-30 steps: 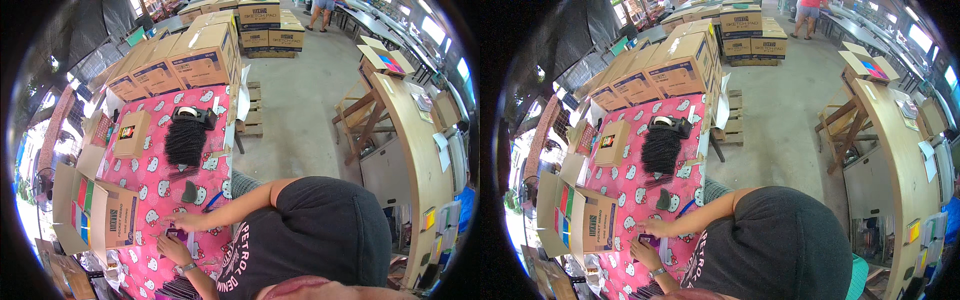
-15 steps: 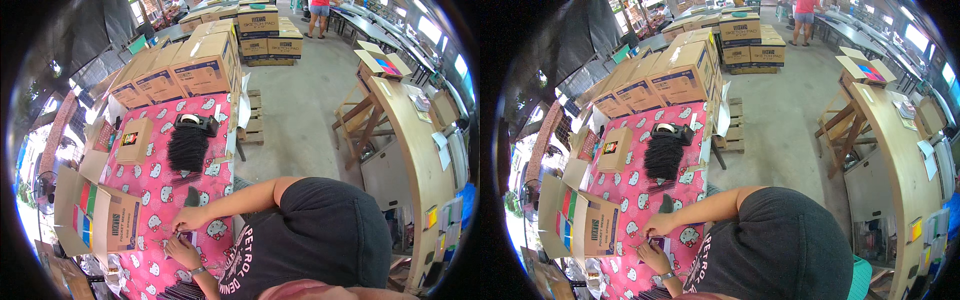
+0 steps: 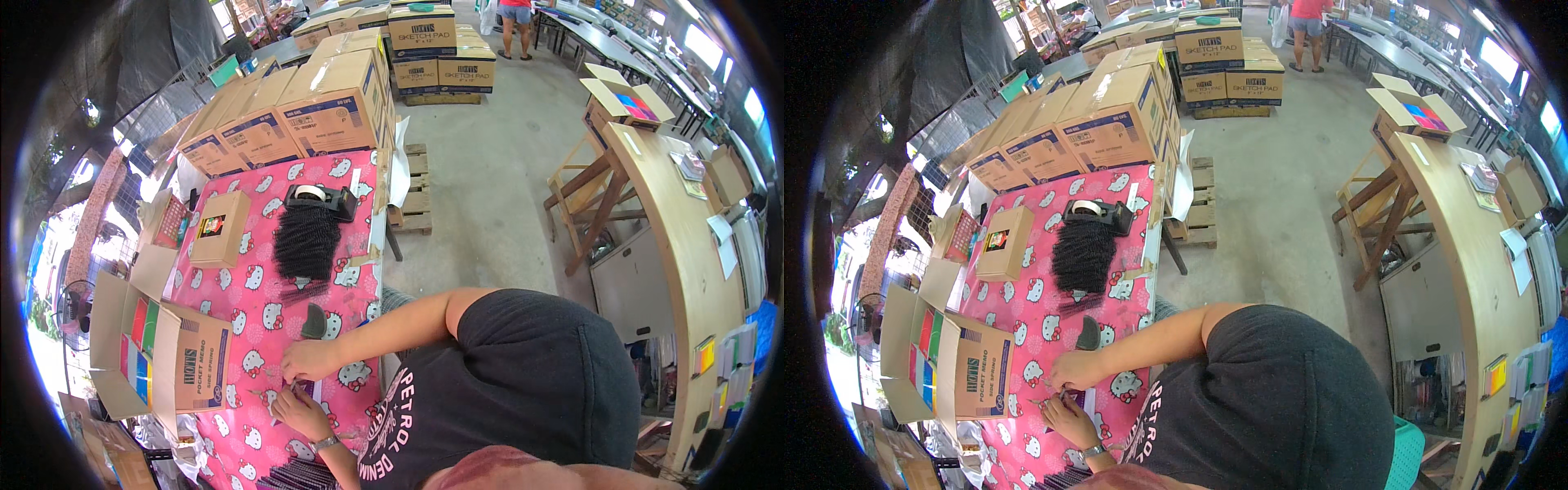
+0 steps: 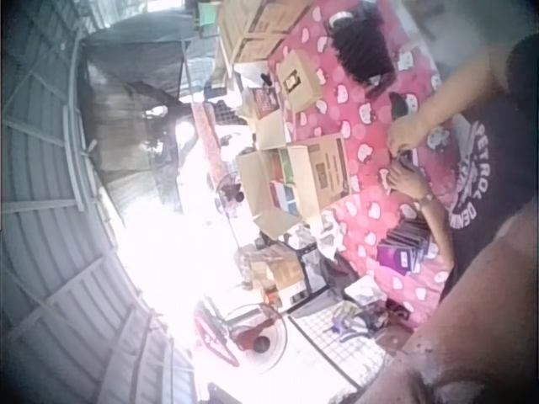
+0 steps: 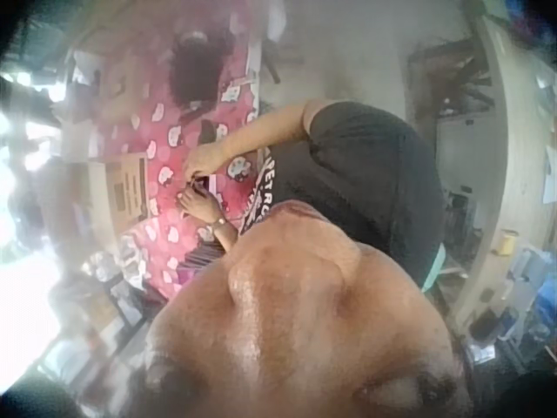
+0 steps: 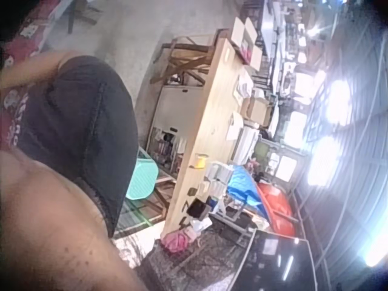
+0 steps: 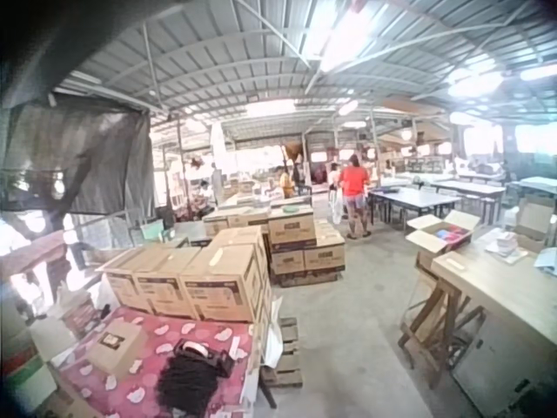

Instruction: The person uses blue pliers to trim and secure the ends of spiral binding coils on stacks of purple pocket memos.

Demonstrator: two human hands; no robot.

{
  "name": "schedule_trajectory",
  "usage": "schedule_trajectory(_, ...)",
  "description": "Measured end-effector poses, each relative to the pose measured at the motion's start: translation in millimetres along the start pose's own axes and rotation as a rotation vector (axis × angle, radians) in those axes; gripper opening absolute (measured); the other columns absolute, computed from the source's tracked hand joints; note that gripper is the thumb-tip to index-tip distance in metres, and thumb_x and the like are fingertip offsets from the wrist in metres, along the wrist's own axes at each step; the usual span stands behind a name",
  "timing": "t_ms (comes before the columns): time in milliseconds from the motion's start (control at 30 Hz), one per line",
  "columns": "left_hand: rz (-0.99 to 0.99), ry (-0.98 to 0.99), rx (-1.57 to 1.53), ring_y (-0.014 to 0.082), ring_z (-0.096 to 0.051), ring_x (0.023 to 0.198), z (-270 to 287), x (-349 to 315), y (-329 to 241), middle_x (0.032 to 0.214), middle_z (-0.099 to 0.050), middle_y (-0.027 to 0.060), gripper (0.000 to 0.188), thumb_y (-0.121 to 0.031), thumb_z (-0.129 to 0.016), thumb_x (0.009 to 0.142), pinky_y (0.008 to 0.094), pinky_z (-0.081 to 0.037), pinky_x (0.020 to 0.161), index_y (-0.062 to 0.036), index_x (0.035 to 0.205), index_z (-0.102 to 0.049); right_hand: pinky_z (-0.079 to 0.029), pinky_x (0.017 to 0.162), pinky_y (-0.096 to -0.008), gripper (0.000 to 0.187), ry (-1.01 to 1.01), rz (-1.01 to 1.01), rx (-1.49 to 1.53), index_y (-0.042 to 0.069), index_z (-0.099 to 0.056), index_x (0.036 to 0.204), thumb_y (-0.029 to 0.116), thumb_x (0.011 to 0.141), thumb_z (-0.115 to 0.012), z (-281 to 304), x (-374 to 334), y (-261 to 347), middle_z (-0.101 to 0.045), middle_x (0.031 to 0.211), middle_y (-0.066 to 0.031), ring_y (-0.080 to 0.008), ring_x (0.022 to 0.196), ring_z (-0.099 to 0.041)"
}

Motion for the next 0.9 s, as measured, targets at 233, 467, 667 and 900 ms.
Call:
schedule_trajectory(233,0.016,0.039,0.012,0.0373,-0.050,0.084,-2.9,-4.8,1.9,0.087,-0.056,0.0189,0.016,-0.012,-0.056,0.087,0.0473,-0.039,0.085,0.0022,0.094,-0.056,-0.044,0.081,-0.0407,0.020,-0.057,0.009,-0.064,0.012,-0.066,0.095,0.012,0.075,-0.062,7.0,-10.2,9.4,-0.062,0.095,-0.0034,-0.0247,0.096,-0.056)
schedule_trajectory(467,0.015,0.033,-0.004,0.0368,-0.050,0.085,-4.6,-5.8,4.3,0.089,-0.057,0.0187,0.017,-0.011,-0.056,0.086,0.0471,-0.038,0.084,0.0026,0.096,-0.056,-0.041,0.083,-0.0394,0.020,-0.132,0.053,-0.151,0.014,-0.063,0.098,0.015,0.078,-0.062,10.0,-16.6,15.7,-0.060,0.101,-0.0018,-0.0230,0.099,-0.053)
schedule_trajectory(667,0.021,0.021,0.006,0.0366,-0.050,0.085,0.3,-4.0,1.1,0.089,-0.057,0.0185,0.017,-0.013,-0.056,0.087,0.0472,-0.038,0.084,0.0024,0.095,-0.056,-0.041,0.082,-0.0385,0.018,-0.151,0.084,-0.124,0.014,-0.063,0.096,0.013,0.078,-0.061,10.3,-19.5,19.0,-0.058,0.099,-0.0012,-0.0222,0.097,-0.052)
schedule_trajectory(900,0.018,0.035,0.011,0.0364,-0.050,0.086,-2.4,-5.4,2.5,0.087,-0.056,0.0178,0.016,-0.013,-0.055,0.089,0.0467,-0.038,0.084,0.0018,0.095,-0.055,-0.043,0.085,-0.0404,0.022,-0.109,0.076,-0.016,0.010,-0.060,0.103,0.010,0.082,-0.058,7.7,-19.5,18.0,-0.058,0.099,-0.0049,-0.0265,0.098,-0.054)
Point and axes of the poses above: each hand's wrist, its own x-axis towards the middle knuckle, its own z-axis out of the back of the hand, y = z × x, the point moved 9 cm from there along x, towards the middle knuckle
